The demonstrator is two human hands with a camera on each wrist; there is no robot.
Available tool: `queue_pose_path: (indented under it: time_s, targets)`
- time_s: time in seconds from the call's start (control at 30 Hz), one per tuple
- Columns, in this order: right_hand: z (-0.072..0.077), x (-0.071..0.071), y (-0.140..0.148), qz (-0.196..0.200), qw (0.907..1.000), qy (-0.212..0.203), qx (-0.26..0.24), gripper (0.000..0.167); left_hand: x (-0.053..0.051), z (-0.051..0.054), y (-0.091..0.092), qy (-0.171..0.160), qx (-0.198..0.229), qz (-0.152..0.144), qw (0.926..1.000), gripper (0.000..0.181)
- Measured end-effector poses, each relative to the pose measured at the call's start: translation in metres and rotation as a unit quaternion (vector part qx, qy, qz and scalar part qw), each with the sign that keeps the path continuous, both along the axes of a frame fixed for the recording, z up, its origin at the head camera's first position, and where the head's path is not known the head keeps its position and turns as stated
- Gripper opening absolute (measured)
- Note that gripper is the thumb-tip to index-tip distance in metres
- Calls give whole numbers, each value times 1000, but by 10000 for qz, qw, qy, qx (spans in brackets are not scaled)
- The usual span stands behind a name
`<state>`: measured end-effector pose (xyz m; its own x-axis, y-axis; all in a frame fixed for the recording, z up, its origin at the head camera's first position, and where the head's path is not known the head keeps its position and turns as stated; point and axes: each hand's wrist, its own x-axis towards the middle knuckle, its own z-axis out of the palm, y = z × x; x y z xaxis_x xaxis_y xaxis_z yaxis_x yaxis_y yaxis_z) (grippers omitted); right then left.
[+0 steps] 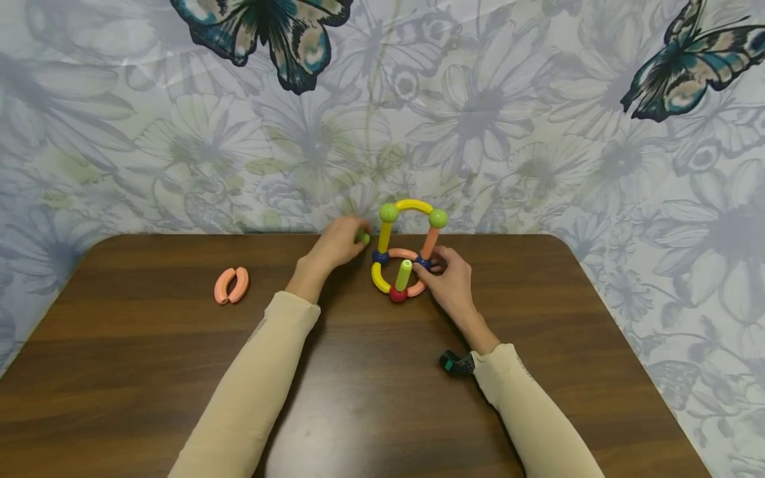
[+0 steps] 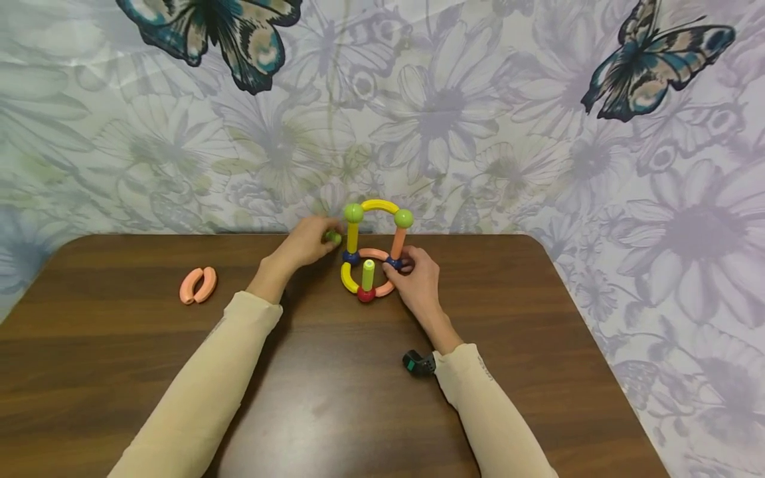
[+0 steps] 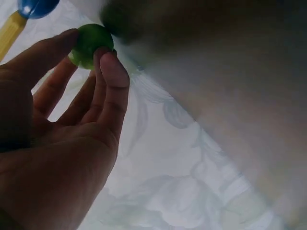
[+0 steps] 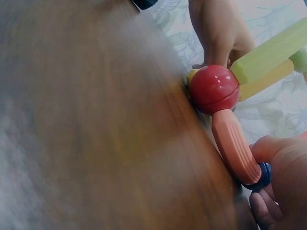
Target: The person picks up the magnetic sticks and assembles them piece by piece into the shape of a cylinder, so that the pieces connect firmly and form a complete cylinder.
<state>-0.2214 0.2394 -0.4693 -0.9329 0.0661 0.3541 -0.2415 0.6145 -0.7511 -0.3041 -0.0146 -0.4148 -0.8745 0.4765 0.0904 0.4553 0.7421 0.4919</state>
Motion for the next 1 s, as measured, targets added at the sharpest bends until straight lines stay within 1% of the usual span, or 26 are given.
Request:
queue_pose_path:
  time_s: [0.07,0.13,0.17,0.23,0.27,0.3,0.4,0.43,0.5,0.53,0.6,0.63,0.7,0.8,0.87,0.93,1.0]
  targets:
    - [0,1,2,-40,10000,54,38,32,3,0,-6,-238,369,-54,9990,26]
    - [0,1,4,-80,9999,53,75,32,7,4,-13,-460,794,-66,9958,27]
    - [0,2,4,-96,9999,41,89,32,9,8,-16,-548,1018,-50,9933,28]
    - [1,2,5,-116,9999,21,94,32,15,20,-21,-565,1425,13,9882,29]
    - [1,3,5,-110,9999,-1,80,32,18,27,-22,-527,1586,62,9859,30]
    - [1,3,4,-100,9999,-35,69,32,21,35,-23,-418,1738,80,9839,29]
    - [2,2,2,-79,9999,-87,57,32,34,59,-22,-34,2169,1,9762,27]
    - [2,2,1,-74,9999,-100,48,32,40,67,-21,69,2303,-80,9731,27]
    - [3,1,-2,-64,9999,-91,44,33,51,81,-16,264,2470,-362,9680,25]
    - [3,0,-2,-70,9999,-95,50,33,56,87,-12,323,2511,-521,9660,25]
    - [3,0,-3,-61,10000,-71,9,33,65,93,-4,380,2496,-858,9638,24]
    - [3,0,-3,-55,10000,-59,-20,33,69,96,0,375,2452,-1023,9633,25]
    - [3,0,-3,-37,10000,-18,-51,33,73,96,8,408,2273,-1295,9643,25]
    - [3,0,-3,0,9999,25,-99,33,77,93,18,364,1999,-1641,9653,21]
    - [3,0,-2,21,9999,41,-107,34,77,90,23,274,1803,-1889,9649,18]
    - [2,-1,-2,35,9999,37,-130,35,78,88,26,155,1672,-2065,9639,15]
    - [2,-1,-2,37,9999,14,-146,35,78,86,28,77,1542,-2155,9642,14]
